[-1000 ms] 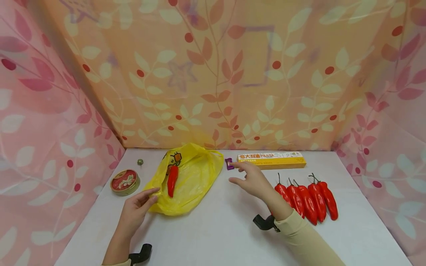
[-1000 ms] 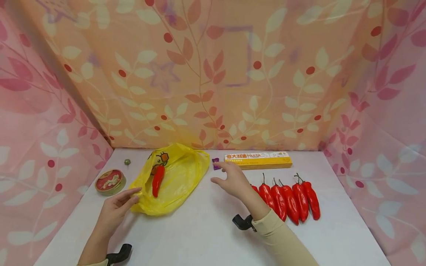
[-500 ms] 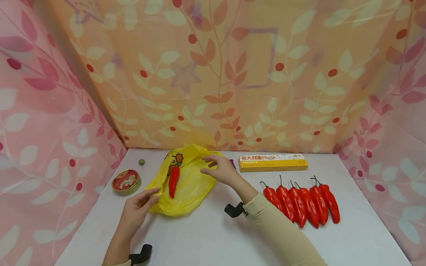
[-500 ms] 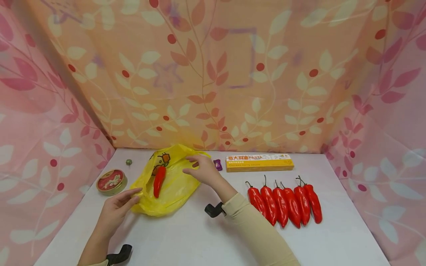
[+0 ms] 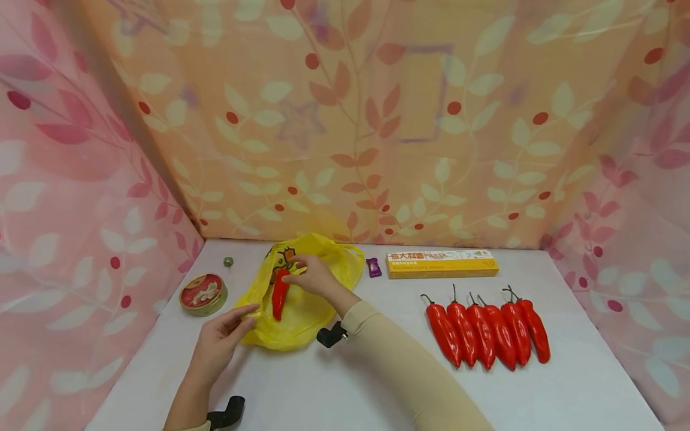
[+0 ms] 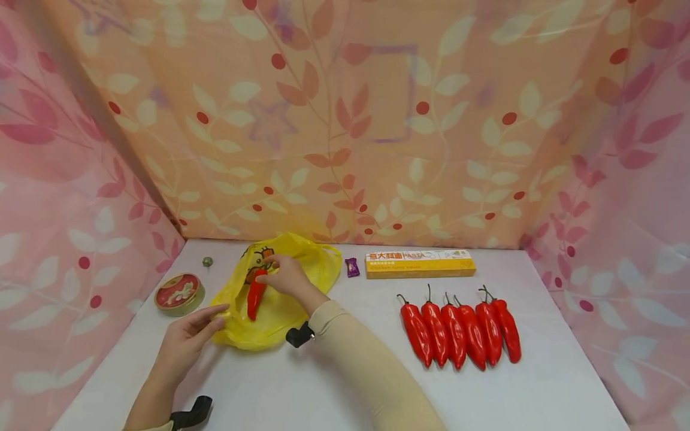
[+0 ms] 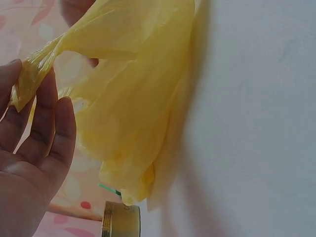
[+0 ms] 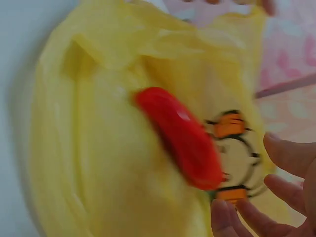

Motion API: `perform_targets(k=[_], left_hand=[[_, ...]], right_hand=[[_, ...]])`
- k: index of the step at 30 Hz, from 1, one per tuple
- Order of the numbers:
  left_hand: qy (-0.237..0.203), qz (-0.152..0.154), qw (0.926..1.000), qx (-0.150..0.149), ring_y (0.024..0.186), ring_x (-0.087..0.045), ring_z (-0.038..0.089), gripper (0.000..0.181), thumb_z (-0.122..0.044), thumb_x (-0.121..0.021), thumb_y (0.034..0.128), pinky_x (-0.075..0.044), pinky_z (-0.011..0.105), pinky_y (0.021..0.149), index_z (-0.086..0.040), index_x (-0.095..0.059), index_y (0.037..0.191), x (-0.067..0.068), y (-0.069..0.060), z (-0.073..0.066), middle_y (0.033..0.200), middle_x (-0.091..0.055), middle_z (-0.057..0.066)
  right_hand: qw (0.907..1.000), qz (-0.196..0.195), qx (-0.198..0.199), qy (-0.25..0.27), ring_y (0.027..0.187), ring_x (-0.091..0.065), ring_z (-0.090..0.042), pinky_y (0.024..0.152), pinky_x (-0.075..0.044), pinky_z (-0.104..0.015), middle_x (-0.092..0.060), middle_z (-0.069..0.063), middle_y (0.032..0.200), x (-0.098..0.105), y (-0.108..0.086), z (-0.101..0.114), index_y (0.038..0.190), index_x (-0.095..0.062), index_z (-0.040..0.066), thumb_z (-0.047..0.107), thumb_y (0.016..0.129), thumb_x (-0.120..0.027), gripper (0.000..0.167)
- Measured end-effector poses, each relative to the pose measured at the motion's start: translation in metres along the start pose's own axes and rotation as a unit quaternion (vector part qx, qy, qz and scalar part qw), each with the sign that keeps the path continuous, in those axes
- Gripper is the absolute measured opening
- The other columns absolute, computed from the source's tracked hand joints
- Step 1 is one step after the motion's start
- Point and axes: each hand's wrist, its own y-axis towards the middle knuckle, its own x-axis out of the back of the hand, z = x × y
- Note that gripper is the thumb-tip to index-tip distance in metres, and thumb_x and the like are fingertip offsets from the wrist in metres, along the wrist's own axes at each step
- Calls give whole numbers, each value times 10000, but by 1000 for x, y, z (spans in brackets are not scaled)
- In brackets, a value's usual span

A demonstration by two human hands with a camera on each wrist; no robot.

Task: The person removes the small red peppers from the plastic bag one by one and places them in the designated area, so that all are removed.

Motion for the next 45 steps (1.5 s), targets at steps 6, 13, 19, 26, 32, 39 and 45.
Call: perform_targets(k=[6,13,19,26,32,39,45], left_hand=[[28,9,10000,19,1017,-649,-1,352,-227,-674,980,-534,118,865,-60,-683,1289,2,-2,-2,1327,-646,171],[8,0,10000,33,1002,-659,11,339,-213,-670,983,-536,121,863,-54,-685,1283,1,-3,-2,1314,-653,176],[2,3,10000,-40,1012,-656,-8,337,-209,-674,981,-537,122,861,-55,-687,1281,-1,-2,0,1308,-652,184],[21,42,10000,-18,1047,-640,-30,345,-218,-677,979,-527,114,872,-59,-686,1284,0,-1,0,1320,-646,179],[78,8,10000,22,1047,-644,-20,342,-219,-682,975,-529,116,870,-64,-690,1280,0,0,-1,1319,-646,169],[84,24,10000,38,1041,-640,-28,340,-218,-675,981,-527,113,871,-64,-688,1283,0,0,-4,1327,-642,168],[141,-14,9999,82,1032,-639,-25,344,-229,-676,981,-531,113,861,-61,-688,1281,2,-2,-4,1324,-643,171]], right_hand=[[9994,141,-31,-323,1159,-603,-229,958,-557,-338,-627,-84,1342,-33,9,-4,1435,-564,183,395,846,-821,677],[9956,225,79,-911,975,-581,-129,852,-523,-222,-667,-34,1228,-47,8,-7,1425,-585,205,394,854,-813,643],[9974,4,-232,-679,896,-579,-135,745,-536,-214,-676,-25,1145,-47,6,-4,1341,-649,158,281,877,-799,504],[9949,-520,-544,-676,844,-567,-145,718,-525,-236,-666,1,979,-53,5,4,1163,-692,126,314,871,-803,366],[9915,-607,-679,-928,920,-601,-172,775,-572,-265,-672,-37,1107,-61,6,6,1309,-619,164,248,847,-820,511],[9954,-428,-703,-499,887,-576,-196,702,-575,-288,-663,-82,1178,-50,-1,10,1403,-607,188,83,832,-728,593],[9959,-146,-892,-9,923,-590,-199,760,-610,-336,-637,-59,1182,-38,-18,16,1438,-563,232,117,861,-732,612]])
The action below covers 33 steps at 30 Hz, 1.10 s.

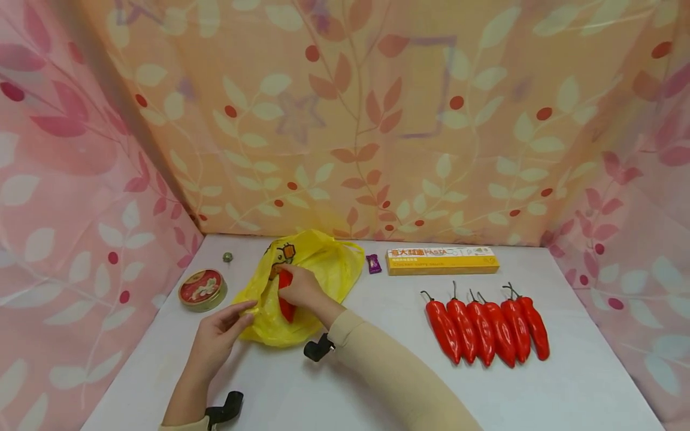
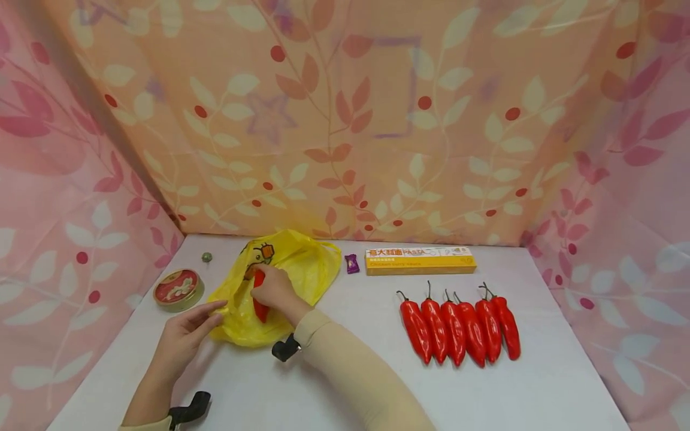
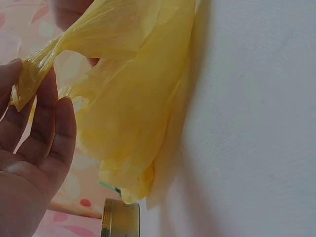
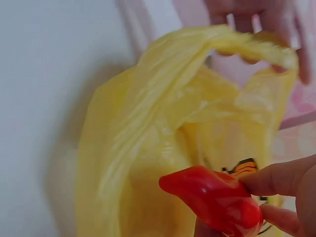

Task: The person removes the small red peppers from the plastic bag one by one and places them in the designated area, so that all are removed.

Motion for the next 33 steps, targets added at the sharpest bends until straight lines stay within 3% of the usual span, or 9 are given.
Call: perform_targets(k=[8,14,27,33], left_hand=[[-57,-1,10000,-53,1025,-648,-14,338,-200,-677,979,-535,118,860,-47,-684,1280,1,0,3,1312,-648,182],[-110,3,9999,-41,1024,-647,-12,346,-203,-673,982,-538,122,861,-41,-678,1287,0,0,4,1320,-642,185],[37,13,9999,152,1052,-635,-36,377,-239,-667,986,-526,114,878,-34,-664,1303,0,3,9,1305,-668,80],[11,13,10000,-13,1034,-643,-15,353,-229,-675,981,-536,127,873,-59,-679,1290,-1,4,10,1285,-678,62]], right_hand=[[9993,194,263,165,1075,-589,-233,774,-626,-391,-598,-59,1303,29,-27,0,1488,-483,245,190,874,-766,678],[9984,89,521,207,1155,-589,-277,785,-629,-412,-577,-100,1363,57,-45,-12,1518,-447,259,239,885,-771,711],[9961,-264,842,44,1074,-630,-278,741,-629,-408,-626,-102,1286,94,-77,-39,1471,-495,236,256,915,-710,596],[9949,-554,821,-170,1050,-633,-280,724,-627,-391,-650,-106,1234,116,-95,-51,1429,-524,221,269,913,-721,555]])
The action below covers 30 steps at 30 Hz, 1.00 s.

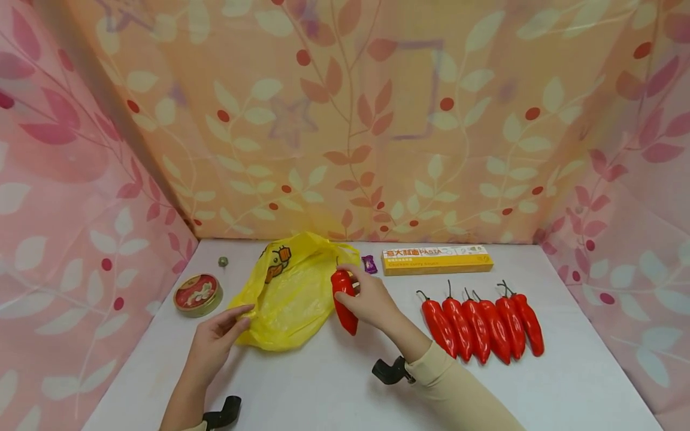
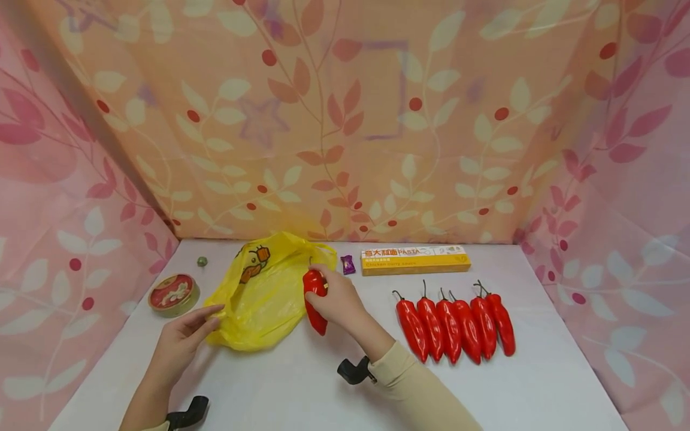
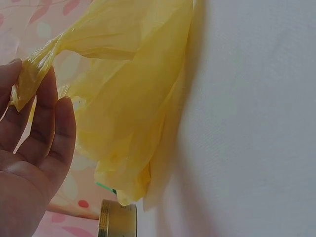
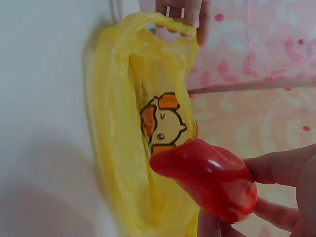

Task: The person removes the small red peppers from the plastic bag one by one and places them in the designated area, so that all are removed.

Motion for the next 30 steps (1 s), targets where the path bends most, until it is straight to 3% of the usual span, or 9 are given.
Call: perform_targets(k=[7,14,21,30], left_hand=[[126,-26,9998,138,1008,-652,8,346,-244,-678,980,-536,122,863,-85,-688,1286,1,0,-1,1290,-671,82],[85,-1,9997,227,1006,-647,9,363,-250,-674,981,-530,114,868,-73,-679,1298,1,-1,-4,1315,-657,126],[79,7,9998,173,1000,-645,16,359,-229,-669,984,-532,112,858,-56,-676,1298,0,-1,-6,1317,-649,162],[173,19,9997,175,1014,-637,-14,371,-261,-668,984,-529,113,868,-63,-676,1297,-2,0,-1,1307,-664,114]], right_hand=[[9982,-448,-323,-245,1020,-603,-239,677,-617,-332,-664,-48,1144,20,-17,-21,1413,-546,288,285,878,-780,584],[9907,-771,-666,-900,1039,-586,-257,631,-597,-297,-612,-68,1207,37,-36,-42,1413,-562,300,288,853,-814,614],[9763,-941,-712,-1816,1050,-592,-288,690,-624,-412,-606,-124,1223,46,-55,-65,1423,-554,243,269,850,-808,628],[9464,-955,-527,-3041,1110,-577,-323,765,-611,-522,-627,-160,1242,50,-66,-83,1381,-599,194,283,814,-830,619]])
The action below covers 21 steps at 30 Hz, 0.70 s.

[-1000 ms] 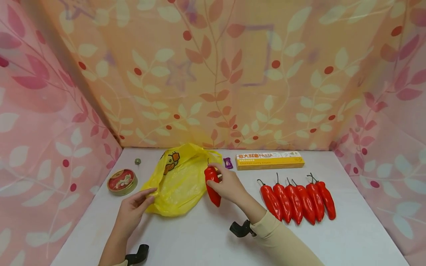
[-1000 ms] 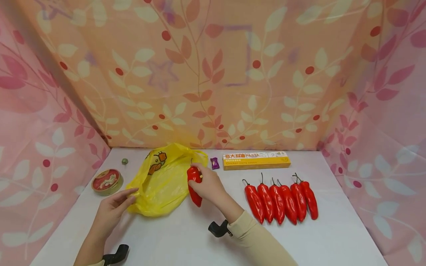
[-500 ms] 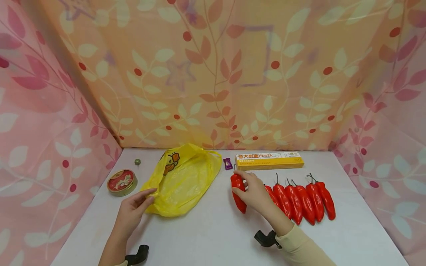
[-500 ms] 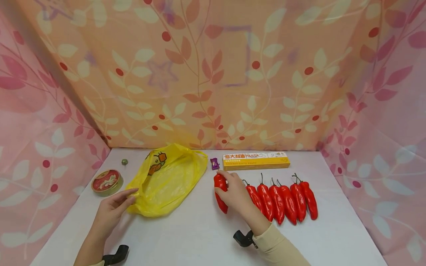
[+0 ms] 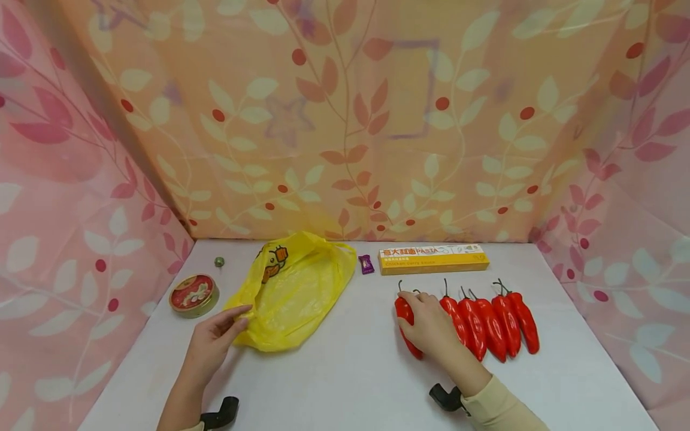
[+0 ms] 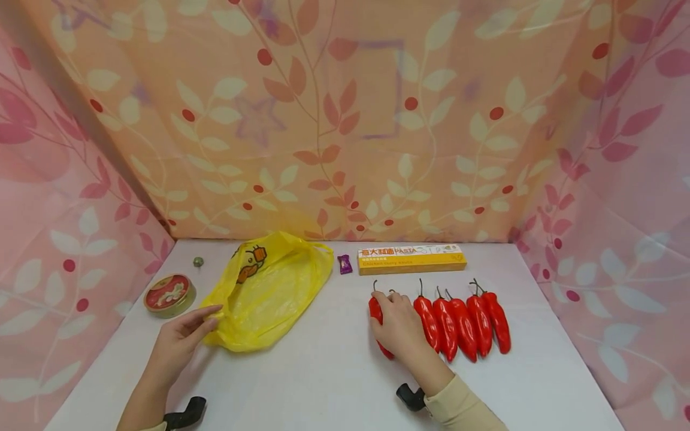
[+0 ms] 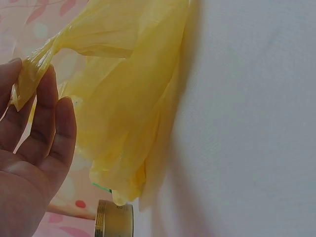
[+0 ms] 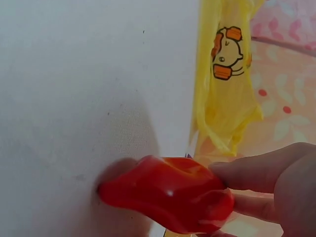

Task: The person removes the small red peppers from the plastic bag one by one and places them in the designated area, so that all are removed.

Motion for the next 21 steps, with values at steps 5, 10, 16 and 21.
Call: perform_targets(k=[5,10,16,21], left_hand=[[-37,1,10000,23,1006,-634,-5,367,-251,-667,985,-528,109,865,-58,-676,1297,-1,-1,-2,1319,-652,149],[-33,43,10000,-31,998,-636,13,362,-248,-664,987,-534,118,865,-64,-675,1299,-3,0,-2,1310,-653,133],[-12,73,10000,-10,1013,-630,-4,358,-247,-660,990,-526,110,871,-66,-674,1299,-2,0,-3,1318,-649,132],[-9,71,10000,47,1016,-628,1,362,-248,-661,990,-523,106,872,-64,-672,1302,-2,-1,-3,1327,-642,146]], right_hand=[[9988,-157,308,-347,1088,-573,-318,805,-600,-513,-632,-160,1231,-2,2,-10,1352,-630,163,311,796,-851,616],[9982,-209,458,-312,1150,-552,-334,847,-594,-533,-609,-165,1275,-5,2,-22,1293,-672,145,299,788,-869,564],[9984,-213,456,-246,1147,-547,-330,838,-597,-535,-607,-162,1264,-7,3,-28,1262,-691,140,281,797,-861,515],[9983,-303,364,-330,1133,-543,-320,816,-600,-534,-618,-154,1234,-11,5,-27,1241,-702,135,299,806,-849,487]])
